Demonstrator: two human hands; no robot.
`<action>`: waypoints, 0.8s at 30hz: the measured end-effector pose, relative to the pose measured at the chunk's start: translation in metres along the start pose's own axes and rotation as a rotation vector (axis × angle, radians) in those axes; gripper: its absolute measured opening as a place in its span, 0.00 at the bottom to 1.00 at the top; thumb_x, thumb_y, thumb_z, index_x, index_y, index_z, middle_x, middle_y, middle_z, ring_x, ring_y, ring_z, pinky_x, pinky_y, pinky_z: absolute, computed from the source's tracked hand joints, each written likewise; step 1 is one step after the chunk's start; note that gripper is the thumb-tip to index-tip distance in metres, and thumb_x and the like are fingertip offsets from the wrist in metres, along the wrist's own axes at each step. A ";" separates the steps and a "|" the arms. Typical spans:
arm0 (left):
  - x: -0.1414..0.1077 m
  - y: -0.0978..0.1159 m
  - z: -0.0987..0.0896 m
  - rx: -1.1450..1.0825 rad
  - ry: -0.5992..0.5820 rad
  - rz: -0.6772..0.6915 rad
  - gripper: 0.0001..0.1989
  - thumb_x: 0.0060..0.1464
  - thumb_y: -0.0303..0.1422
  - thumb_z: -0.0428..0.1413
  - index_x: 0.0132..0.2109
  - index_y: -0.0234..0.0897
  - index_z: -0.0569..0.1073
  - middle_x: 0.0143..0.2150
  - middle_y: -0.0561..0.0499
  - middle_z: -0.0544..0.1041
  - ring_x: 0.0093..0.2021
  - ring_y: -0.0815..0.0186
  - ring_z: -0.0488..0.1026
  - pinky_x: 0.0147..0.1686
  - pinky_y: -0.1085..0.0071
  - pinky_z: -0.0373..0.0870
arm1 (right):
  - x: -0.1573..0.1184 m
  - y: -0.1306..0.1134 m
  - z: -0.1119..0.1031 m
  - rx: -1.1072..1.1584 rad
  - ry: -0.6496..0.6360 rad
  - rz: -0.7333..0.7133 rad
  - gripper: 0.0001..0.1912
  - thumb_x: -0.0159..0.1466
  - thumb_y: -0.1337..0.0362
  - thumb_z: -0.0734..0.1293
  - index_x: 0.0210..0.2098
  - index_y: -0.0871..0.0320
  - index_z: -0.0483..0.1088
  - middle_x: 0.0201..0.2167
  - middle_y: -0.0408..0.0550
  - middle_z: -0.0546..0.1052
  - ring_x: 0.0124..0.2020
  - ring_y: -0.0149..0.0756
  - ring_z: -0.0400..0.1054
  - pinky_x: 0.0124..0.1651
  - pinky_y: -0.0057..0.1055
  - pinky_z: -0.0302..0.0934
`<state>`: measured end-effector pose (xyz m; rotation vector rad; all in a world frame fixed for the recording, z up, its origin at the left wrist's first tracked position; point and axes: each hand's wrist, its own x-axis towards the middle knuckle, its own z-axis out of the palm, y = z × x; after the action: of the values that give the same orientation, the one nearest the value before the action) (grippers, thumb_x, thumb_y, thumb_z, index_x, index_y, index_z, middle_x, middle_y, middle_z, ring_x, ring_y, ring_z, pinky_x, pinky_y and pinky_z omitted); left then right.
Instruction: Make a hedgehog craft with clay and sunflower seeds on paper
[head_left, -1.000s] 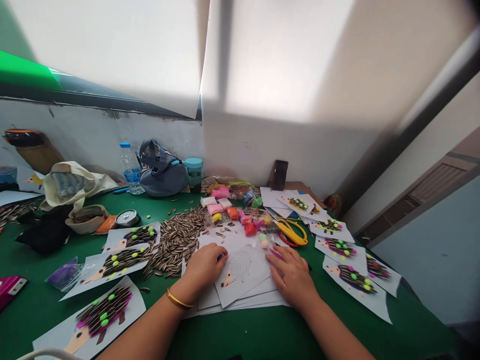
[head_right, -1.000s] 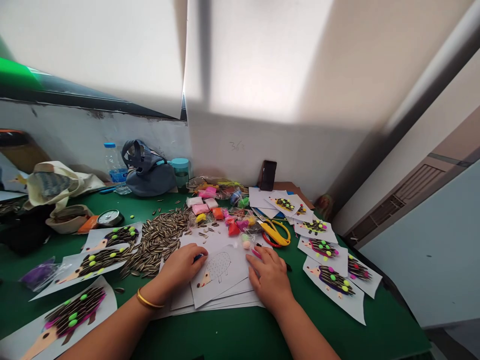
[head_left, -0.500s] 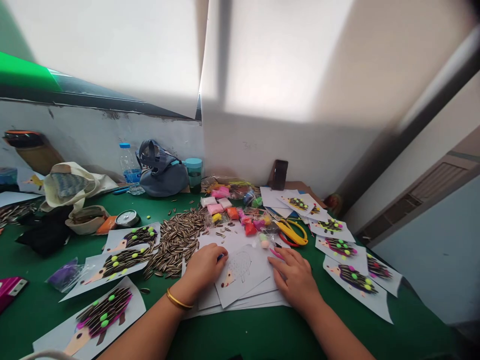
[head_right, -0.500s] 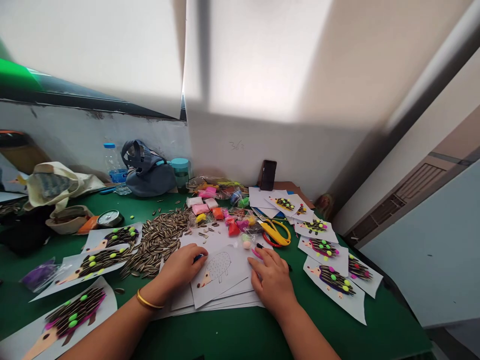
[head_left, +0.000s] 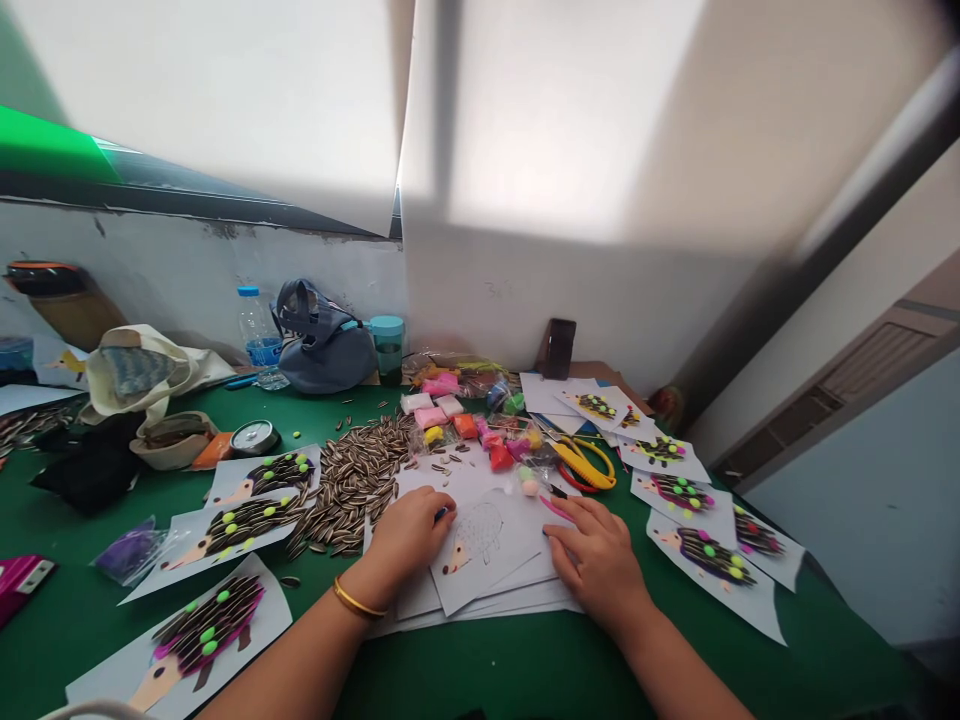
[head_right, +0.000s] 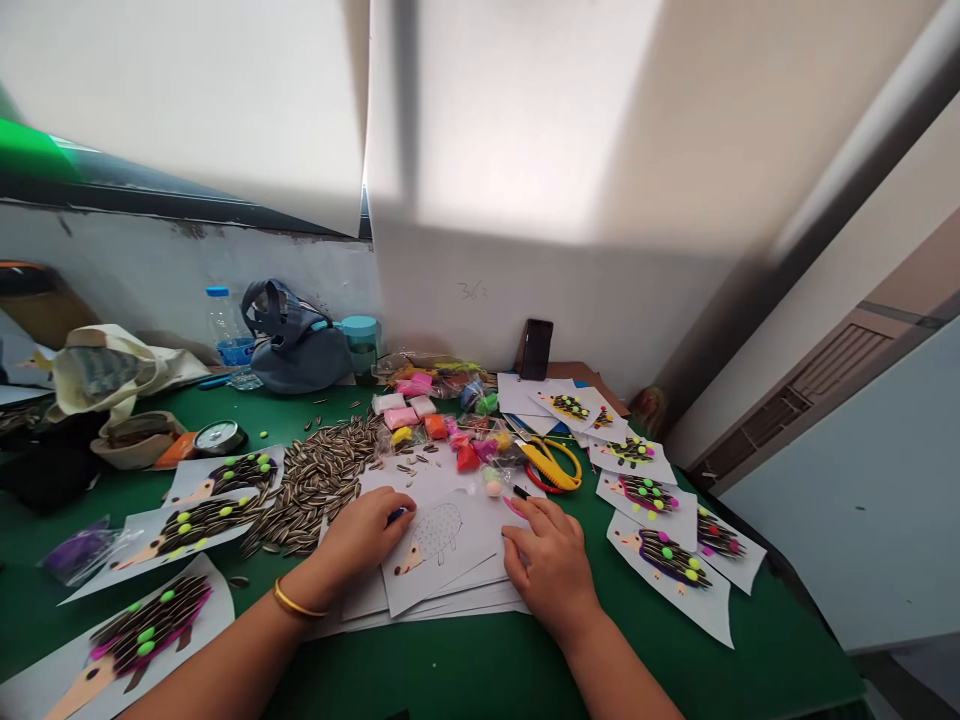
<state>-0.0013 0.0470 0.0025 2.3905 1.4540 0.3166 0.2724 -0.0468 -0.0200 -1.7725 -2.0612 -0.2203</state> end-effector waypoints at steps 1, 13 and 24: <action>0.000 0.000 0.000 0.003 -0.001 -0.003 0.12 0.60 0.35 0.50 0.45 0.43 0.77 0.43 0.48 0.78 0.45 0.60 0.73 0.42 0.68 0.64 | 0.000 0.000 0.000 0.002 0.007 -0.016 0.14 0.64 0.62 0.61 0.40 0.46 0.79 0.56 0.42 0.73 0.58 0.47 0.62 0.55 0.44 0.55; 0.000 0.001 0.000 0.006 -0.009 -0.010 0.12 0.60 0.35 0.50 0.45 0.43 0.77 0.43 0.48 0.77 0.45 0.61 0.73 0.42 0.68 0.64 | -0.004 -0.003 -0.003 -0.017 -0.001 -0.073 0.14 0.65 0.62 0.61 0.42 0.45 0.78 0.59 0.40 0.71 0.60 0.48 0.61 0.56 0.46 0.56; 0.000 0.000 0.000 0.003 -0.002 0.004 0.12 0.61 0.34 0.50 0.45 0.42 0.77 0.42 0.49 0.77 0.44 0.61 0.73 0.42 0.69 0.63 | -0.003 0.005 0.004 0.000 -0.063 0.030 0.22 0.64 0.63 0.59 0.55 0.48 0.71 0.62 0.44 0.68 0.62 0.47 0.59 0.56 0.45 0.58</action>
<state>-0.0013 0.0473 0.0027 2.3956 1.4497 0.3126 0.2771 -0.0470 -0.0251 -1.8317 -2.0762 -0.1573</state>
